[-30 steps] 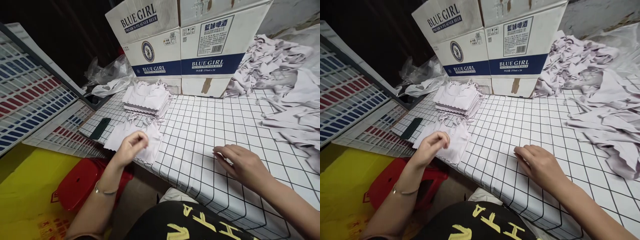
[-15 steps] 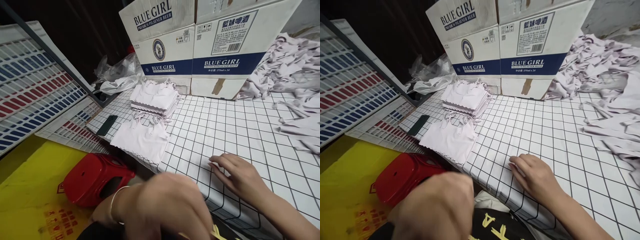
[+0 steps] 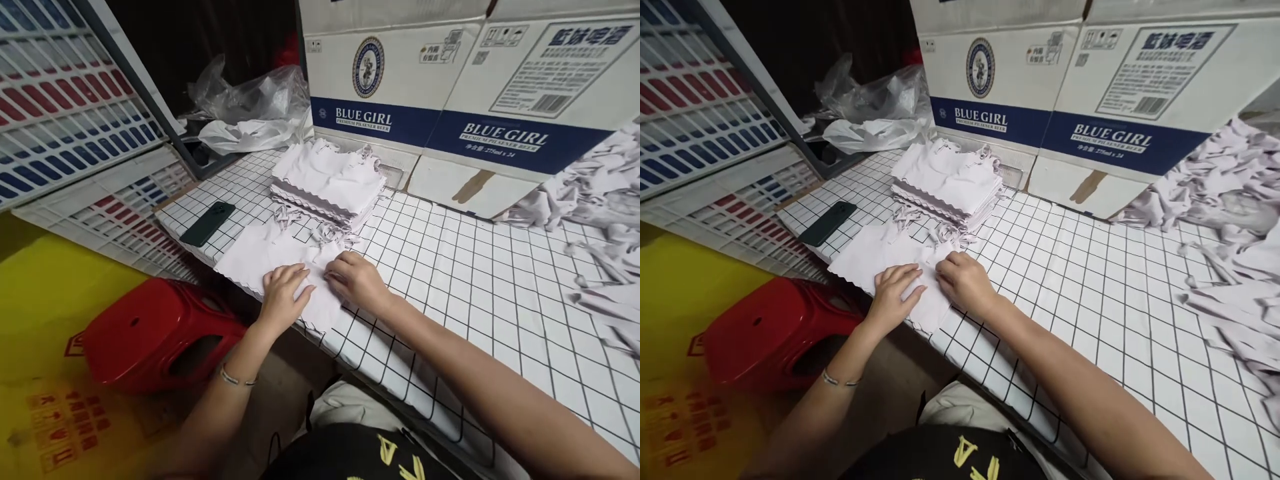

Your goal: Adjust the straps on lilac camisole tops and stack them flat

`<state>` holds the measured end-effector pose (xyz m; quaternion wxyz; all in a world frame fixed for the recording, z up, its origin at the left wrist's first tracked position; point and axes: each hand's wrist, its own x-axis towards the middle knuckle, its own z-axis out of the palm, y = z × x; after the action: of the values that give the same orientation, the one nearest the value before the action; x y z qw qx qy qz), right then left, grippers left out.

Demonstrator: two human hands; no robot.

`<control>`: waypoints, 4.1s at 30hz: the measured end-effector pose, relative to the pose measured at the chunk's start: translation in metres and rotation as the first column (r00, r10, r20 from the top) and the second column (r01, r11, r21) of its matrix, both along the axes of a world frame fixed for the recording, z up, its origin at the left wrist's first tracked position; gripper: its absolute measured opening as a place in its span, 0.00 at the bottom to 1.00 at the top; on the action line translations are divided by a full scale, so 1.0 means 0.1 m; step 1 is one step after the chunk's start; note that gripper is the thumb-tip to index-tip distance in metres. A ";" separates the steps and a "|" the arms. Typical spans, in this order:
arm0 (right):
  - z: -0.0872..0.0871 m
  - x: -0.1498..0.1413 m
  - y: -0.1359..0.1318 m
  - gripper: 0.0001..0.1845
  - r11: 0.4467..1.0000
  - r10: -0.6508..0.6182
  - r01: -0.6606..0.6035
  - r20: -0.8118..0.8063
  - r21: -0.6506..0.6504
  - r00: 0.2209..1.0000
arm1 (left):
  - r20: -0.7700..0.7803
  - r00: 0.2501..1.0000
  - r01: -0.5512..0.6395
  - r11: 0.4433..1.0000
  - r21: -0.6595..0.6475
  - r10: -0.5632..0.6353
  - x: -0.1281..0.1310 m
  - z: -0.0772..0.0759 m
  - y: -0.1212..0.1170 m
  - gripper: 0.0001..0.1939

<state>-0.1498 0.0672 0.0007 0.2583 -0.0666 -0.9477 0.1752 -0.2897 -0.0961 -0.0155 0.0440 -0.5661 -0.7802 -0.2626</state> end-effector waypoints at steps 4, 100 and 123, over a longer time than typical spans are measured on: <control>-0.08 -0.21 0.05 0.05 1.000 0.021 -0.021 0.009 0.000 1.000 | 0.013 1.000 -0.003 1.000 -0.001 0.003 0.01 -0.01 0.00 0.13; 0.95 1.90 -0.22 0.22 0.444 -0.457 0.133 -0.097 -0.886 0.884 | 0.662 -0.742 0.091 0.963 0.255 -0.106 1.40 1.19 0.74 0.27; 1.43 3.55 2.46 0.10 0.662 -0.735 0.547 -0.299 -0.513 0.609 | 0.911 -0.409 0.508 0.843 0.175 0.058 3.37 1.85 3.73 0.20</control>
<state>0.2054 0.3134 0.1437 0.5141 -0.4096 -0.7093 0.2546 0.0471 0.2774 0.1698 -0.7658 -0.2570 -0.3593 -0.4674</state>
